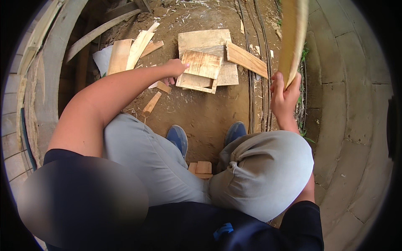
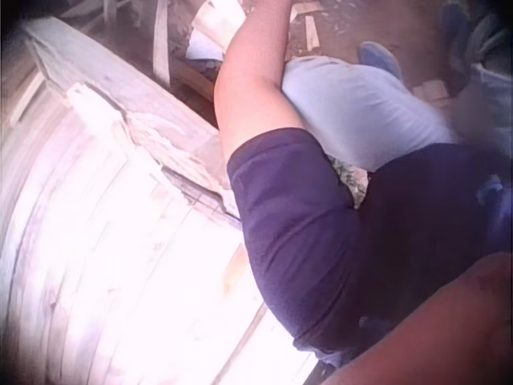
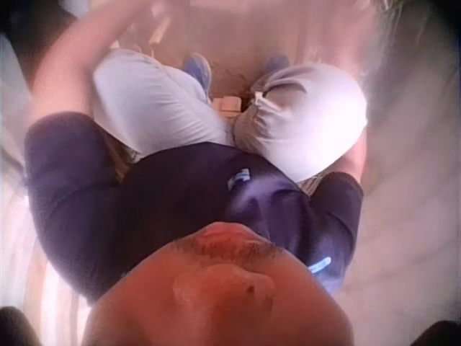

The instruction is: The person assembles a small wooden box by hand, using a chisel and a wooden mallet to drive nails into the frame. They repeatedly strike the chisel to secure the joints, then inspect the assembled box by turning it over and checking the fit of the pieces.

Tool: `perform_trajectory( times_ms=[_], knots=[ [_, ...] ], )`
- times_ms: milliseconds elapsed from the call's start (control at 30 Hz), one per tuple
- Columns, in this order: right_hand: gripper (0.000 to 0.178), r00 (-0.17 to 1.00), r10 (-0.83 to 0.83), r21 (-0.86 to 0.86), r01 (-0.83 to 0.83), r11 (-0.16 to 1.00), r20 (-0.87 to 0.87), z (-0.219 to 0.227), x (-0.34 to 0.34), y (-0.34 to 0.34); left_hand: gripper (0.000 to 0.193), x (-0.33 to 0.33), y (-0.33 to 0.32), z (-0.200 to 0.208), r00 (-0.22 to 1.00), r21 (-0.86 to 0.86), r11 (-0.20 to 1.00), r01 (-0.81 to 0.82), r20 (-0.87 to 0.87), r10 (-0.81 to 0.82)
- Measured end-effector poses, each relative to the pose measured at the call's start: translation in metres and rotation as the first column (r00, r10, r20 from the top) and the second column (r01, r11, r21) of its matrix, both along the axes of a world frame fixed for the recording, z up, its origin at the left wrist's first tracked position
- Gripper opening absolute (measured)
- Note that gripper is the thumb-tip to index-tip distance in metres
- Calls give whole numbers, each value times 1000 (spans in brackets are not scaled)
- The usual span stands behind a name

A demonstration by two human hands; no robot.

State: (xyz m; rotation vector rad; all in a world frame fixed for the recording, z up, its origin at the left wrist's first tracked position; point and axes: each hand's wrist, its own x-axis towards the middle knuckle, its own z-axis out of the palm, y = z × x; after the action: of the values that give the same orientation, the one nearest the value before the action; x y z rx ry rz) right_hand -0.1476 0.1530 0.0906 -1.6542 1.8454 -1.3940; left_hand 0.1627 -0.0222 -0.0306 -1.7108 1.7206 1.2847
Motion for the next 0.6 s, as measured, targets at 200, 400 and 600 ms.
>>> perform_trajectory(
  times_ms=[200,400,600],
  knots=[
    [31,906,202,648,98,756,-372,-134,-21,75,68,-25,-2,8,998,31,999,-12,-69,14],
    [34,968,159,675,15,738,-195,-78,-12,63,72,-13,0,1,997,90,995,-37,-64,43],
    [24,678,-211,684,-568,457,704,-76,-23,63,71,-23,-1,5,1000,86,996,-8,-13,9]
  ],
)
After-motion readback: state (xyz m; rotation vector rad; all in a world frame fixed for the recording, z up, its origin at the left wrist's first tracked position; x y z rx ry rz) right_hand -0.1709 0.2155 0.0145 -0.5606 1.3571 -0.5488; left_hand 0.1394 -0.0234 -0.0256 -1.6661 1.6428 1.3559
